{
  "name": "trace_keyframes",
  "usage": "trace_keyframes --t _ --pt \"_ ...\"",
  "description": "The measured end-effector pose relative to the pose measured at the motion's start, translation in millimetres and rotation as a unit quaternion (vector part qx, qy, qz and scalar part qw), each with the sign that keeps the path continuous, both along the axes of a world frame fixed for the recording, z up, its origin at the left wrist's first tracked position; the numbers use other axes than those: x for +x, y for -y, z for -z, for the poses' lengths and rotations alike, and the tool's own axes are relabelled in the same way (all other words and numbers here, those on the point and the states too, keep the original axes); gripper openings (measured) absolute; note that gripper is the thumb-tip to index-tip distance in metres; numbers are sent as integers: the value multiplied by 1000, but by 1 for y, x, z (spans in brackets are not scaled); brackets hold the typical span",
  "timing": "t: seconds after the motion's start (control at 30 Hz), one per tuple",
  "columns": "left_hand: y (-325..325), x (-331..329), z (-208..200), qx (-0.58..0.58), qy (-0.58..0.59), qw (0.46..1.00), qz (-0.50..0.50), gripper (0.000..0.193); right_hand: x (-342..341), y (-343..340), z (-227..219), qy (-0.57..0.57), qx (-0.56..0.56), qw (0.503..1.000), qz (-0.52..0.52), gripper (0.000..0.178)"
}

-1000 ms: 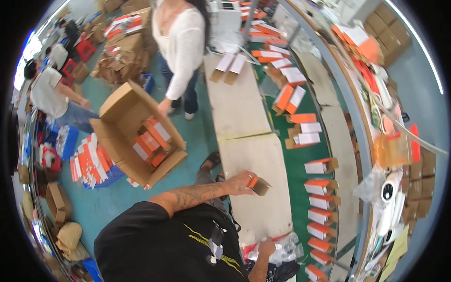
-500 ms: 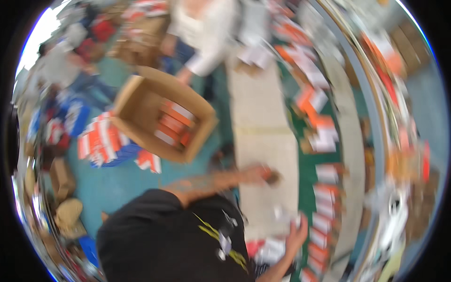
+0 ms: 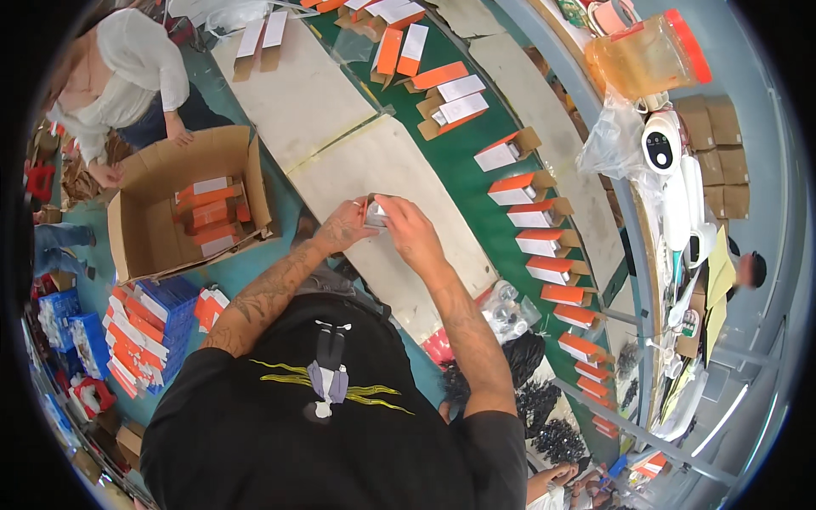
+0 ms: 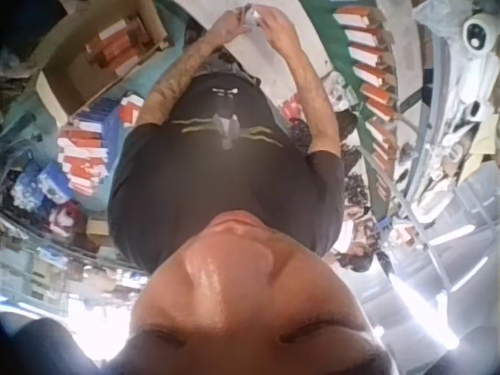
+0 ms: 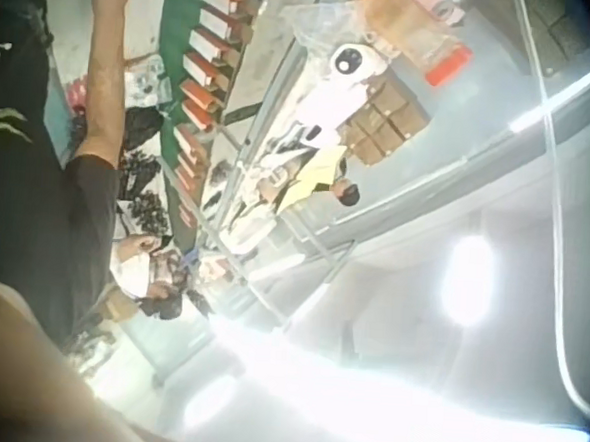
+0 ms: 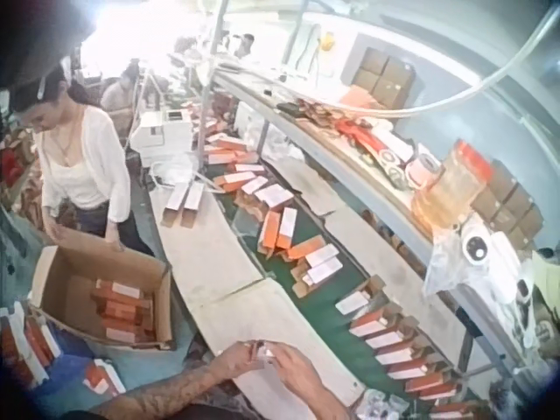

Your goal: Packing electronic thermometer-like devices into individual orange and white cardboard boxes at a factory assembly line.

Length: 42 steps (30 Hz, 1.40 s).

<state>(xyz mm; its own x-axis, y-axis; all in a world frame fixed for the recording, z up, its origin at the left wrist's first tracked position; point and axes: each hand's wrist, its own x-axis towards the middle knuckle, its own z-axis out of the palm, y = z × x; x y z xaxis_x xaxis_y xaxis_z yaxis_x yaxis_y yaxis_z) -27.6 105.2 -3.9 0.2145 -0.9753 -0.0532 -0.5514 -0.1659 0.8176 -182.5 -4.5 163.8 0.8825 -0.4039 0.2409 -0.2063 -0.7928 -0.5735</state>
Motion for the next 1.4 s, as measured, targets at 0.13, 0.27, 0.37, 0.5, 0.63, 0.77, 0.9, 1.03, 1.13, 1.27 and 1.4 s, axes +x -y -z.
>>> trace_keyframes --t 0.13,0.27,0.37,0.5,0.63,0.77,0.9,1.03,1.13,1.27,1.4 --pt "8 6 -30 60 -31 998 3 76 -5 0 41 4 -31 997 67 41" --pt "1 14 -25 68 -25 997 11 75 -9 -16 50 -26 -194 978 68 38" --pt "8 22 -18 41 -2 997 59 74 -3 -15 51 -31 -154 985 69 38" --pt "9 23 -20 72 -40 996 34 80 19 16 24 -15 -87 992 95 31" --pt "31 24 -35 -38 -64 996 49 86 14 83 30 -172 10 982 74 21" --pt "32 54 -10 -39 -30 999 -21 63 16 166 -7 -196 7 963 186 18" --pt "8 96 22 -49 -24 999 -4 40 22 252 -13 -176 -10 958 228 14" --pt "-21 128 42 -5 -38 999 -10 32 39 330 7 -232 -109 928 270 24" --pt "-36 146 38 39 -59 997 -15 31 46 370 20 -304 -105 900 295 24" --pt "-50 166 34 113 -70 989 -71 33 69 378 30 -288 -218 881 306 24" --pt "-56 176 43 126 -93 983 -95 35 119 350 60 -219 -40 926 306 20"
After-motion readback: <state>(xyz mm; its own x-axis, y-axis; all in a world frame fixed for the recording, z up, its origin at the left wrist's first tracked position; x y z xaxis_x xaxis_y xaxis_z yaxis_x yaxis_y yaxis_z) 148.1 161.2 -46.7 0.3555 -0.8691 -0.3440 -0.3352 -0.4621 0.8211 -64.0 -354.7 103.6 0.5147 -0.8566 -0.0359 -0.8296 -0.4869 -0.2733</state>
